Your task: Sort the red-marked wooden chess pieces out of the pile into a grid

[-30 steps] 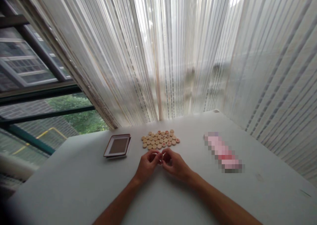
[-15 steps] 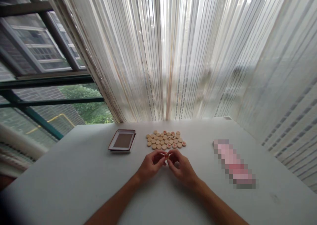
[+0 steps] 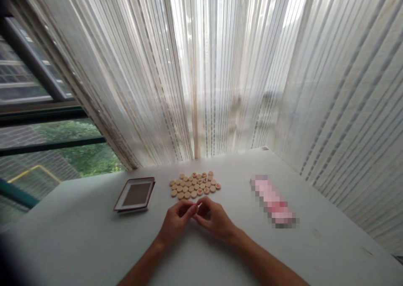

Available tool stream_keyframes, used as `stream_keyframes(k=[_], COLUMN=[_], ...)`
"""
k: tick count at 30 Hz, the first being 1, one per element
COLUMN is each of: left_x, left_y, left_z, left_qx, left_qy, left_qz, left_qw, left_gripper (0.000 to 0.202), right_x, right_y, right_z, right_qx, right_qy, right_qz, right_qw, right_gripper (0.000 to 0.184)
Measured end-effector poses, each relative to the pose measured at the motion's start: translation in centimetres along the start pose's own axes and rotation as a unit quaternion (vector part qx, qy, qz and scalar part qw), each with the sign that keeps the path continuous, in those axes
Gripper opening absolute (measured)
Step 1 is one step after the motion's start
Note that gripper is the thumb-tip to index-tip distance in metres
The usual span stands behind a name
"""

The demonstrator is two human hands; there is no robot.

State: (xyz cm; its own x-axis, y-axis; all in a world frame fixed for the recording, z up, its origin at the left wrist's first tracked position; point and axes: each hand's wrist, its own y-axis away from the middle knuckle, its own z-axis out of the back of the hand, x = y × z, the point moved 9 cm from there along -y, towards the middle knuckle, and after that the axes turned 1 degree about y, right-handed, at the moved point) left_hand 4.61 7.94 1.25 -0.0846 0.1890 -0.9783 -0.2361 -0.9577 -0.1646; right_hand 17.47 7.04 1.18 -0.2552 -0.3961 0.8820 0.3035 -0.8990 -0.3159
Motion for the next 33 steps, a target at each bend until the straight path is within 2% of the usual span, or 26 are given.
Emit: stream_keyframes(k=[5, 12, 22, 26, 33], left_x=[0.4, -0.1, 0.2, 0.6, 0.9], left_y=[0.0, 0.2, 0.1, 0.0, -0.1], left_z=[-0.1, -0.3, -0.1, 0.1, -0.1], left_qx=[0.008, 0.025, 0.000, -0.013, 0.006], left_qy=[0.017, 0.000, -0.007, 0.007, 0.029], left_qz=[0.007, -0.013, -0.010, -0.001, 0.004], left_qw=[1.000, 1.000, 1.000, 1.000, 1.000], left_gripper=[0.031, 0.032, 0.028, 0.030, 0.030], right_x=[-0.2, 0.6, 0.8, 0.3, -0.3], right_y=[0.0, 0.0, 0.0, 0.0, 0.1], right_z=[0.3, 0.5, 0.5, 0.1, 0.1], right_qx=[-0.007, 0.002, 0.009, 0.011, 0.008], right_qy=[-0.012, -0.049, -0.054, -0.039, -0.009], right_qz=[-0.011, -0.002, -0.007, 0.002, -0.013], right_qw=[1.000, 0.999, 0.998, 0.999, 1.000], right_gripper=[0.021, 0.020, 0.018, 0.016, 0.015])
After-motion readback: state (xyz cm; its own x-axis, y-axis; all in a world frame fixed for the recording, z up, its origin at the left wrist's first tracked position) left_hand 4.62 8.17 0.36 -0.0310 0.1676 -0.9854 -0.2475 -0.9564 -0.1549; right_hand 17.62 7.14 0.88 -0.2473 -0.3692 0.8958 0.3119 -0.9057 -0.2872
